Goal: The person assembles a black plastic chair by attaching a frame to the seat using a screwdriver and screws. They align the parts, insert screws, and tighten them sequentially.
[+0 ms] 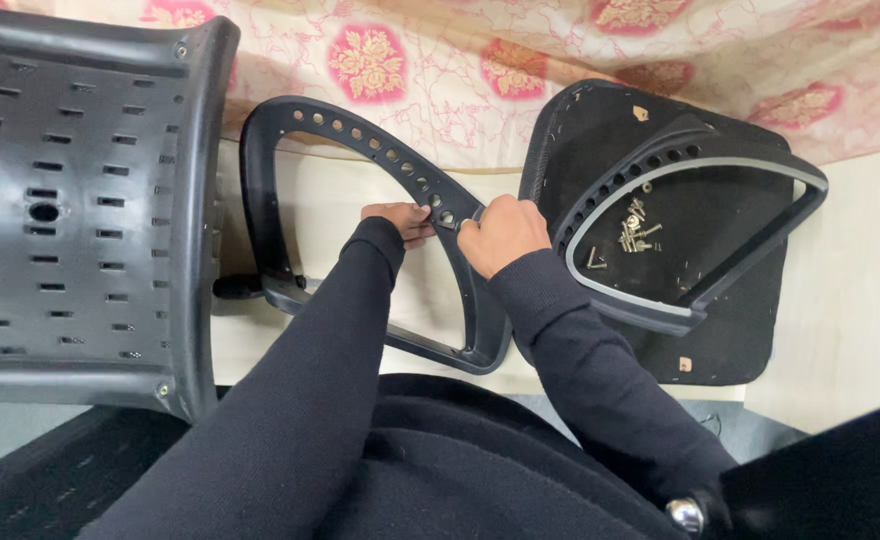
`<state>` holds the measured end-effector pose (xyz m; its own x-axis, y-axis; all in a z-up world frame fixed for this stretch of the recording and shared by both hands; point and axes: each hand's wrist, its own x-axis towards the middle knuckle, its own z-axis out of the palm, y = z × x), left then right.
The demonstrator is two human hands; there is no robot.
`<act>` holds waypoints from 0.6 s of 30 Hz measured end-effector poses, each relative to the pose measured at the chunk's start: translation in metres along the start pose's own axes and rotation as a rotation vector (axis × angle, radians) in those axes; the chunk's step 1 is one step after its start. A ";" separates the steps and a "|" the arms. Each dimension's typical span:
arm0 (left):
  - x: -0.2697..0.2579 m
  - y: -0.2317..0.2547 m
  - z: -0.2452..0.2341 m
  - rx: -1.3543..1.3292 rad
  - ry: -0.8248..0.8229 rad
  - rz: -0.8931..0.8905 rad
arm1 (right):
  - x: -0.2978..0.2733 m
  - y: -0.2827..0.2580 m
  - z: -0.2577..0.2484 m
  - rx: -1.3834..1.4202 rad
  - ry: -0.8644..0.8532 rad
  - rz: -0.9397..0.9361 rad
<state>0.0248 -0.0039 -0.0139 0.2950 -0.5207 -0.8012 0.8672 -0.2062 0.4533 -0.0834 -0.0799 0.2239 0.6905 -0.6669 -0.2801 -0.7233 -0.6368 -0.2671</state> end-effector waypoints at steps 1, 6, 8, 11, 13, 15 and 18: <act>-0.003 0.002 0.001 0.002 0.005 -0.022 | 0.000 0.001 -0.002 0.006 -0.024 0.032; -0.025 0.015 0.002 0.024 0.059 -0.041 | -0.008 -0.005 -0.002 0.065 -0.046 0.130; -0.032 0.019 -0.001 0.036 0.050 -0.048 | -0.013 -0.010 0.000 0.020 -0.066 0.138; -0.038 0.022 -0.011 0.055 0.058 -0.032 | -0.017 -0.016 0.001 -0.018 -0.120 0.160; -0.037 0.026 -0.014 0.067 0.065 -0.021 | -0.020 -0.019 0.000 -0.031 -0.101 0.129; -0.034 0.025 -0.014 0.068 0.067 -0.024 | -0.028 -0.019 -0.001 -0.051 -0.025 0.045; -0.033 0.025 -0.011 0.059 0.091 -0.027 | -0.044 -0.025 -0.003 -0.012 0.081 -0.036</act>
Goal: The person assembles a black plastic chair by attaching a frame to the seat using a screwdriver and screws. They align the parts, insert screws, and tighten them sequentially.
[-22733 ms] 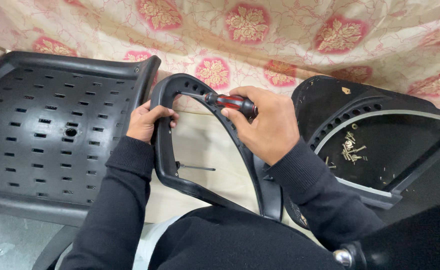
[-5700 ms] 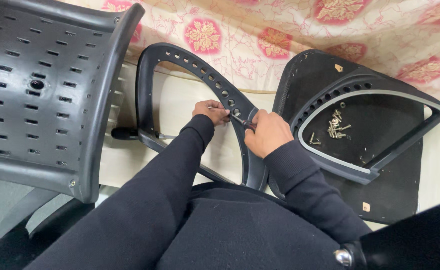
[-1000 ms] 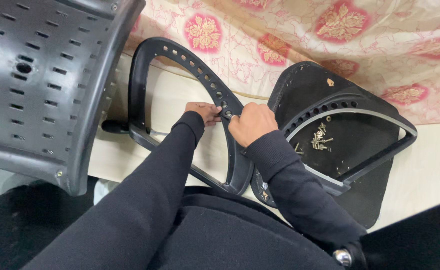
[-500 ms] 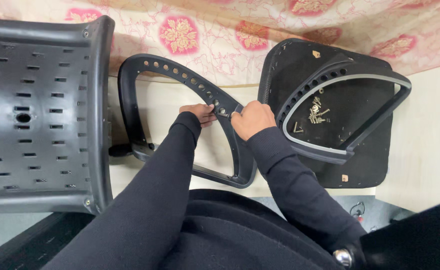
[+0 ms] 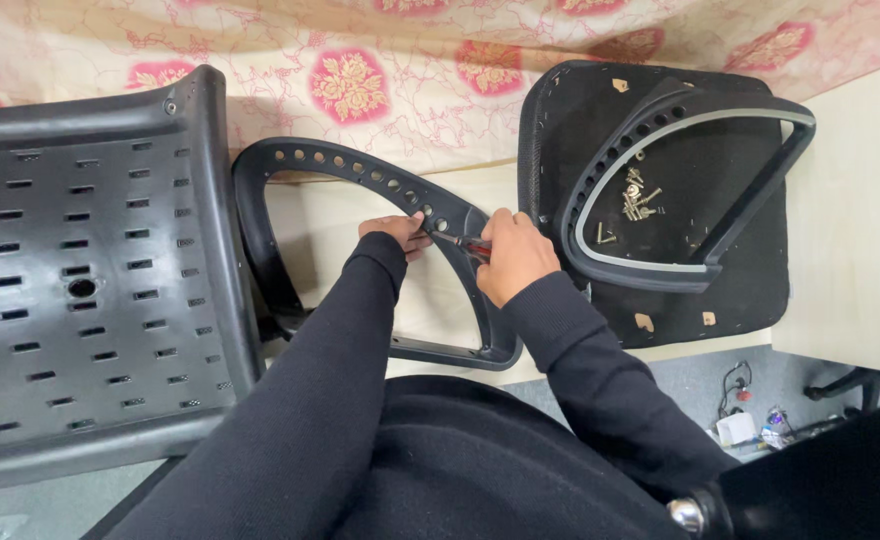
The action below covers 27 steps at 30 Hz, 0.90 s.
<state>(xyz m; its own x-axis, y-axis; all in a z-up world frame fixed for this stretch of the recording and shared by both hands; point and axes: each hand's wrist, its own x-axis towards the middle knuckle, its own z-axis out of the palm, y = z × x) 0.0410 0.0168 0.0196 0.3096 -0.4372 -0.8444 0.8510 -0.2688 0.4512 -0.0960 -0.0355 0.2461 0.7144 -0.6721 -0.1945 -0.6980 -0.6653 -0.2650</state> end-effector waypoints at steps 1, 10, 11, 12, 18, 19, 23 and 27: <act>-0.001 0.001 0.000 0.008 -0.004 -0.001 | -0.002 -0.003 -0.002 -0.005 -0.028 0.028; -0.022 0.015 0.001 0.154 -0.006 0.000 | -0.013 -0.023 0.001 -0.111 -0.153 0.120; -0.024 0.015 0.002 0.155 -0.003 0.001 | -0.011 -0.021 0.001 -0.090 -0.143 0.132; -0.026 0.016 0.002 0.157 0.000 0.003 | -0.008 -0.020 0.002 -0.069 -0.132 0.144; -0.024 0.013 -0.004 0.161 -0.016 0.029 | 0.010 -0.011 0.013 -0.009 -0.125 0.255; -0.022 0.012 -0.005 0.147 -0.026 0.024 | 0.011 -0.010 0.015 0.001 -0.095 0.251; -0.016 0.010 -0.006 0.104 -0.042 0.008 | 0.014 -0.015 0.012 0.051 -0.081 0.265; -0.013 0.010 -0.007 0.124 -0.041 0.015 | 0.017 -0.027 0.004 0.134 -0.292 0.390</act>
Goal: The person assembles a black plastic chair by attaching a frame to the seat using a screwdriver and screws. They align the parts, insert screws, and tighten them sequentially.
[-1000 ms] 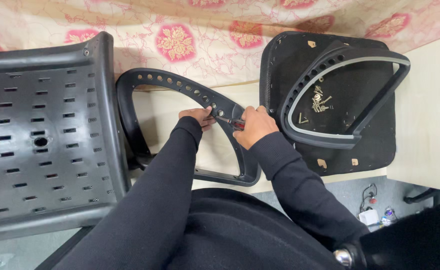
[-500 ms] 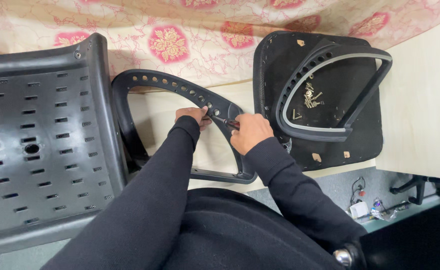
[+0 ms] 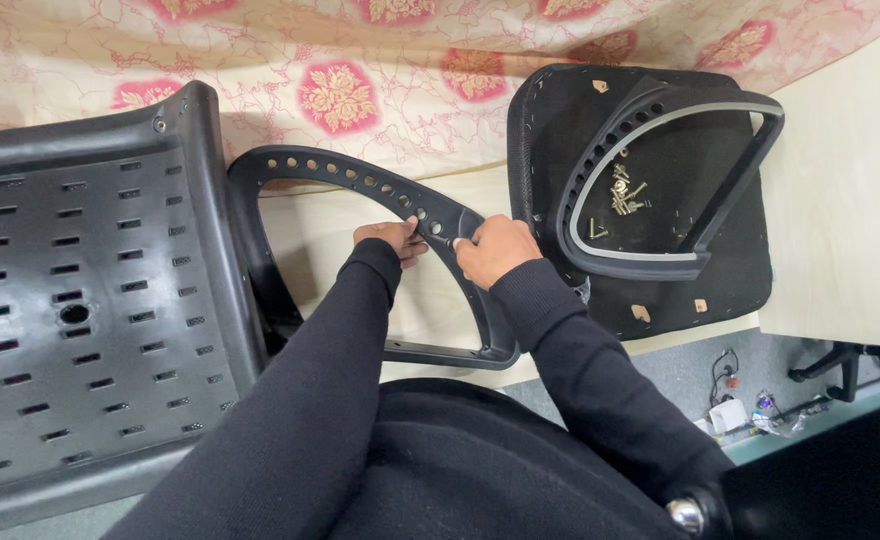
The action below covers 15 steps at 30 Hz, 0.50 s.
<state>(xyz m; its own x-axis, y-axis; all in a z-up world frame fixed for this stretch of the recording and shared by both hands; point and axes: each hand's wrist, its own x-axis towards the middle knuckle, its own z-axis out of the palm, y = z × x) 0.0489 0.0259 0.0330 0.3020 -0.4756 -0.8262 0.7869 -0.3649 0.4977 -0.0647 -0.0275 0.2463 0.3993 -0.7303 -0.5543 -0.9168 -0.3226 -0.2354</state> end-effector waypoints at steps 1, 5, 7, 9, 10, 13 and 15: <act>0.001 -0.001 -0.001 0.000 -0.004 0.000 | -0.001 -0.002 0.000 -0.015 -0.011 0.009; 0.003 0.000 0.000 -0.021 -0.016 -0.013 | -0.004 0.002 0.002 -0.066 0.083 -0.118; 0.004 0.000 0.000 -0.031 -0.014 -0.024 | -0.007 0.008 0.007 -0.103 0.204 -0.256; 0.005 -0.001 0.001 -0.029 -0.005 -0.030 | -0.009 0.013 0.012 -0.154 0.332 -0.386; 0.005 -0.001 0.001 -0.036 -0.010 -0.027 | -0.009 0.014 0.013 -0.182 0.284 -0.367; 0.007 -0.001 -0.001 -0.026 -0.018 -0.019 | -0.011 0.013 0.015 -0.233 0.181 -0.318; 0.008 -0.001 -0.002 0.019 -0.020 -0.014 | -0.012 0.010 0.014 -0.225 0.173 -0.293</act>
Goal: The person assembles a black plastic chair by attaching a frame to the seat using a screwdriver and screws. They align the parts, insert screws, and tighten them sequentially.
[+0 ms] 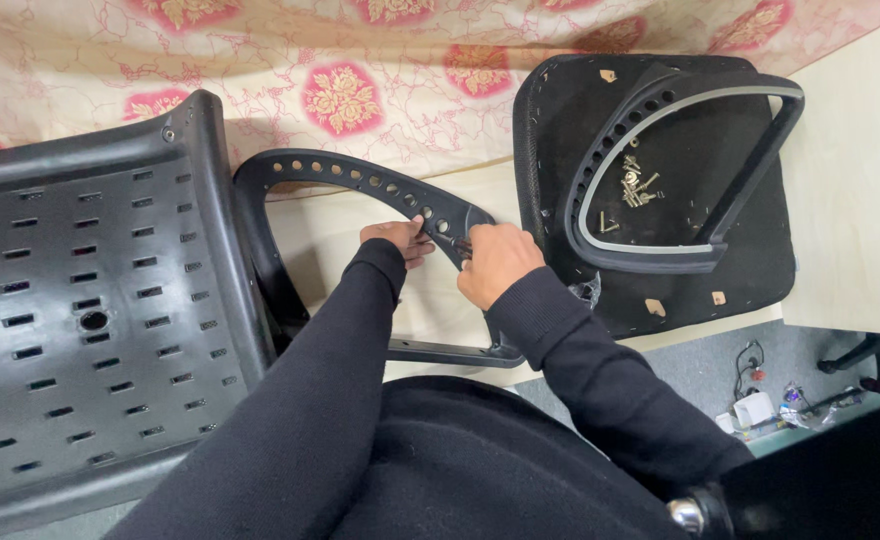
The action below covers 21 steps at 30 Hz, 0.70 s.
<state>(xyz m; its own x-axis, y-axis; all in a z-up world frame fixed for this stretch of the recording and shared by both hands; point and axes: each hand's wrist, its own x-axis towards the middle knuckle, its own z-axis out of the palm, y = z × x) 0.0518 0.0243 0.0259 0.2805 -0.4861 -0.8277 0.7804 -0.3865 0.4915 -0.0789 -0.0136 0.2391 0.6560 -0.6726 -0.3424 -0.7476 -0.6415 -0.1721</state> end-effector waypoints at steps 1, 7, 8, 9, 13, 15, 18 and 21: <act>0.000 -0.001 0.000 -0.003 0.006 -0.017 | 0.001 -0.001 -0.001 0.023 -0.009 0.022; 0.000 0.001 0.001 -0.006 0.016 -0.026 | 0.009 -0.001 -0.001 0.155 -0.026 0.097; 0.000 0.002 0.001 -0.010 0.009 -0.026 | 0.009 -0.001 0.001 0.165 -0.031 0.108; 0.000 0.003 0.000 -0.014 0.003 -0.026 | 0.009 -0.001 0.002 0.176 -0.036 0.118; -0.004 0.005 0.000 -0.005 0.012 -0.024 | 0.013 0.003 0.002 0.209 -0.115 0.185; -0.006 0.007 0.000 0.008 0.006 -0.032 | 0.015 0.005 0.001 0.233 -0.127 0.197; -0.009 0.009 0.001 0.003 0.011 -0.043 | 0.017 0.007 0.001 0.137 -0.107 0.102; -0.011 0.012 0.002 0.034 0.020 -0.055 | 0.015 0.005 0.008 0.135 0.081 -0.085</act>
<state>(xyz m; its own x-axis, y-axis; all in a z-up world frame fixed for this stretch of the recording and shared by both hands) 0.0570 0.0238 0.0417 0.2495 -0.4475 -0.8588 0.7758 -0.4385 0.4538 -0.0731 -0.0240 0.2260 0.7200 -0.6487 -0.2467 -0.6923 -0.6461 -0.3215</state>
